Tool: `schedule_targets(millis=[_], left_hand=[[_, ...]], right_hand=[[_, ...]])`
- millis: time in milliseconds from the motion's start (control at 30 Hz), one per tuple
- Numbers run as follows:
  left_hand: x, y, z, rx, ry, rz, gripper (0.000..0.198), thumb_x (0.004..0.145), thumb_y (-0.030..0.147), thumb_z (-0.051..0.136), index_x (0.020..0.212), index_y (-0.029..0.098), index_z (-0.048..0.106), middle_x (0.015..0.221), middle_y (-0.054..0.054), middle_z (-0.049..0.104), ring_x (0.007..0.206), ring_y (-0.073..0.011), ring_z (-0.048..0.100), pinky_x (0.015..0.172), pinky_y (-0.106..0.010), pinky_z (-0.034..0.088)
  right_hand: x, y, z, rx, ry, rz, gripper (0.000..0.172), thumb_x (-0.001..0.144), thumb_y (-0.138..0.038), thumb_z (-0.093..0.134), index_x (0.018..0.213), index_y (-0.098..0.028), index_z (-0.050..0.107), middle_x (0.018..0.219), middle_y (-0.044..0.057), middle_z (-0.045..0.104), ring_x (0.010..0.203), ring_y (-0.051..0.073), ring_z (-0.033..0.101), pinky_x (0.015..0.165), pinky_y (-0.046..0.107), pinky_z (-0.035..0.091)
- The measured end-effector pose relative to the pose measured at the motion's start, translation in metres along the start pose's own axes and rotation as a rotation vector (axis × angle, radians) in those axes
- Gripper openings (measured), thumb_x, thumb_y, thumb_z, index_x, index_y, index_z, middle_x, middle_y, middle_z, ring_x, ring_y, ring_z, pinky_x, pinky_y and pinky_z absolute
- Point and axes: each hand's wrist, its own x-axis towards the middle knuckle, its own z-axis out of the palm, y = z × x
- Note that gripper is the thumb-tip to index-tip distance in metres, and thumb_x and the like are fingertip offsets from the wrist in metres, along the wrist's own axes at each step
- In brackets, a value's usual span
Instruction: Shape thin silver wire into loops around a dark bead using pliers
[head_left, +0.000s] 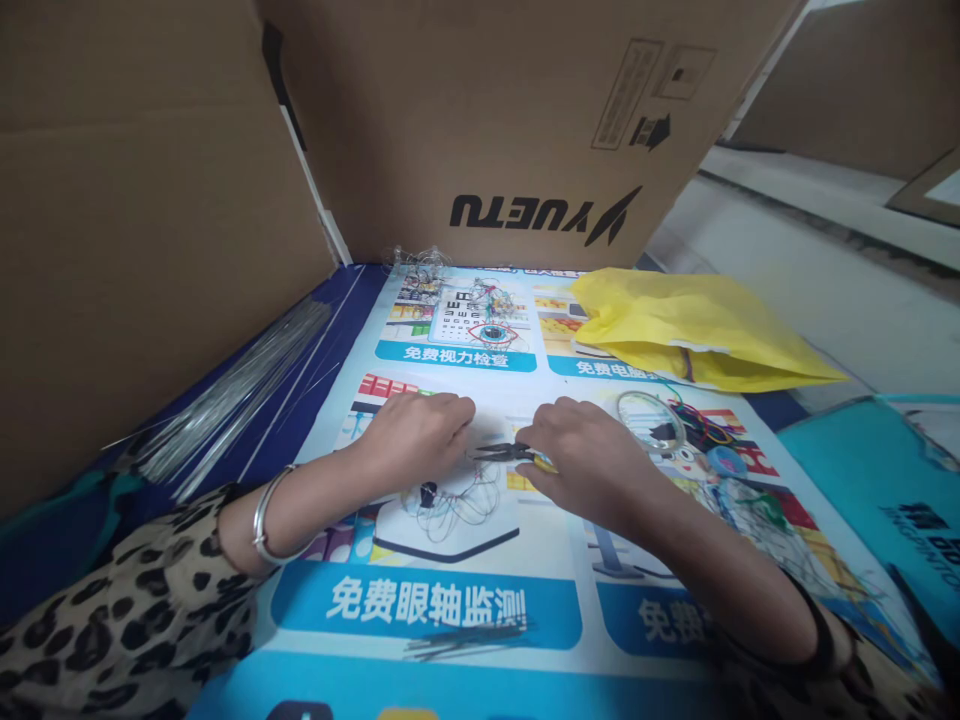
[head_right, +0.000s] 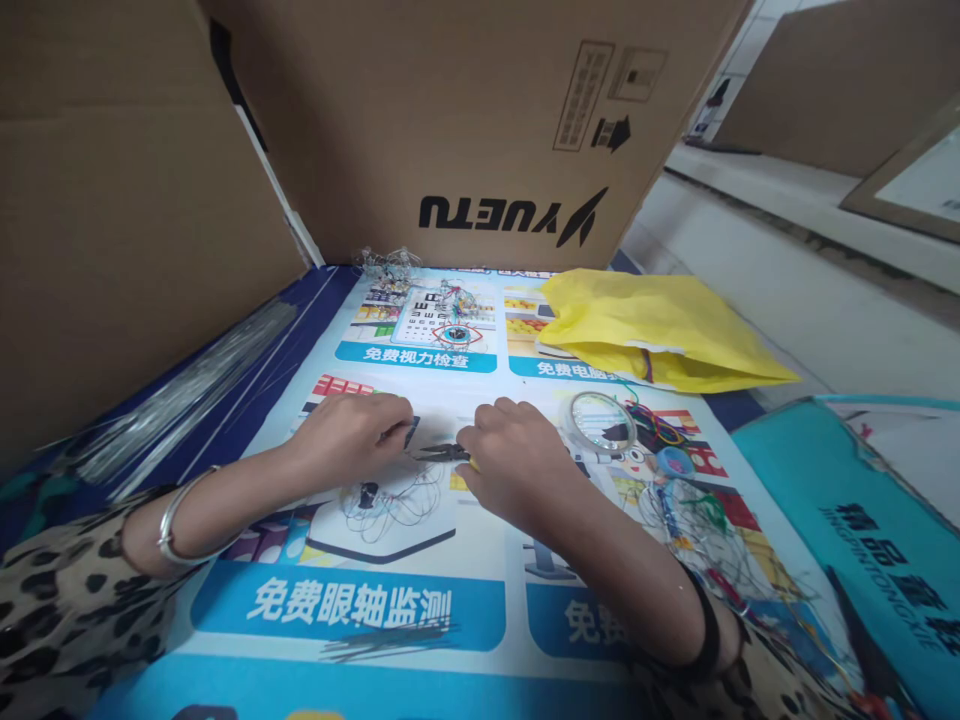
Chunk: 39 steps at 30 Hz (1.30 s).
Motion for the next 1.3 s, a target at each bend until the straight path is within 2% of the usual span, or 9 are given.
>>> schedule_targets(millis=[200,467,733,933,1100,1167,1300], left_hand=[[0.0,0.003,-0.003,-0.005,-0.003,-0.044,0.014,0.078,0.019,0.039,0.071,0.018,0.051,0.065,0.0,0.059,0.055,-0.0139,0.051,0.048,-0.027,0.011],[-0.001,0.006,-0.006,-0.094,-0.073,-0.056,0.015,0.077,0.019,0.038,0.073,0.017,0.052,0.067,-0.001,0.059,0.057,-0.0139,0.051,0.048,-0.026,0.016],[-0.001,0.004,-0.006,-0.125,-0.127,-0.025,0.016,0.078,0.019,0.038,0.07,0.017,0.052,0.066,-0.001,0.059,0.055,-0.0132,0.05,0.047,-0.025,0.017],[0.001,0.0,-0.002,-0.133,-0.117,-0.064,0.015,0.077,0.019,0.038,0.07,0.018,0.052,0.066,-0.001,0.06,0.055,-0.0133,0.05,0.047,-0.025,0.016],[0.001,-0.002,-0.003,-0.147,-0.093,-0.09,0.013,0.075,0.02,0.04,0.071,0.018,0.052,0.065,0.0,0.06,0.054,-0.0128,0.049,0.047,-0.024,0.016],[0.001,-0.002,-0.004,-0.158,-0.095,-0.095,0.013,0.074,0.019,0.04,0.071,0.018,0.052,0.065,-0.001,0.06,0.054,-0.0123,0.049,0.047,-0.024,0.017],[0.0,-0.001,-0.005,-0.18,-0.093,-0.105,0.013,0.074,0.017,0.04,0.073,0.017,0.053,0.062,0.0,0.058,0.052,-0.0111,0.047,0.047,-0.023,0.019]], right_hand=[[0.005,-0.008,-0.003,-0.032,-0.008,-0.029,0.015,0.079,-0.032,0.053,0.077,-0.021,0.063,0.078,0.004,0.059,0.076,0.019,0.049,0.064,0.031,0.027],[0.005,-0.014,-0.004,-0.073,0.028,-0.083,0.011,0.078,-0.021,0.053,0.07,-0.021,0.06,0.07,0.003,0.057,0.067,0.017,0.045,0.057,0.03,0.021],[0.004,-0.018,0.005,-0.057,0.086,-0.079,0.01,0.079,-0.016,0.051,0.073,-0.02,0.058,0.074,0.004,0.056,0.073,0.018,0.044,0.06,0.032,0.022],[0.003,-0.015,0.006,-0.022,0.101,-0.08,0.012,0.082,-0.026,0.051,0.078,-0.02,0.06,0.079,0.005,0.058,0.078,0.02,0.047,0.066,0.032,0.027],[0.001,0.007,0.019,0.123,0.138,0.035,0.02,0.08,-0.035,0.054,0.093,-0.022,0.063,0.086,0.004,0.061,0.083,0.019,0.05,0.073,0.03,0.032],[0.001,0.015,0.029,0.126,0.18,0.118,0.023,0.08,-0.036,0.054,0.093,-0.02,0.064,0.087,0.006,0.061,0.085,0.019,0.05,0.074,0.03,0.033],[0.001,0.022,0.043,0.076,0.157,0.174,0.027,0.083,-0.039,0.05,0.095,-0.018,0.063,0.089,0.008,0.061,0.086,0.02,0.05,0.075,0.032,0.033]])
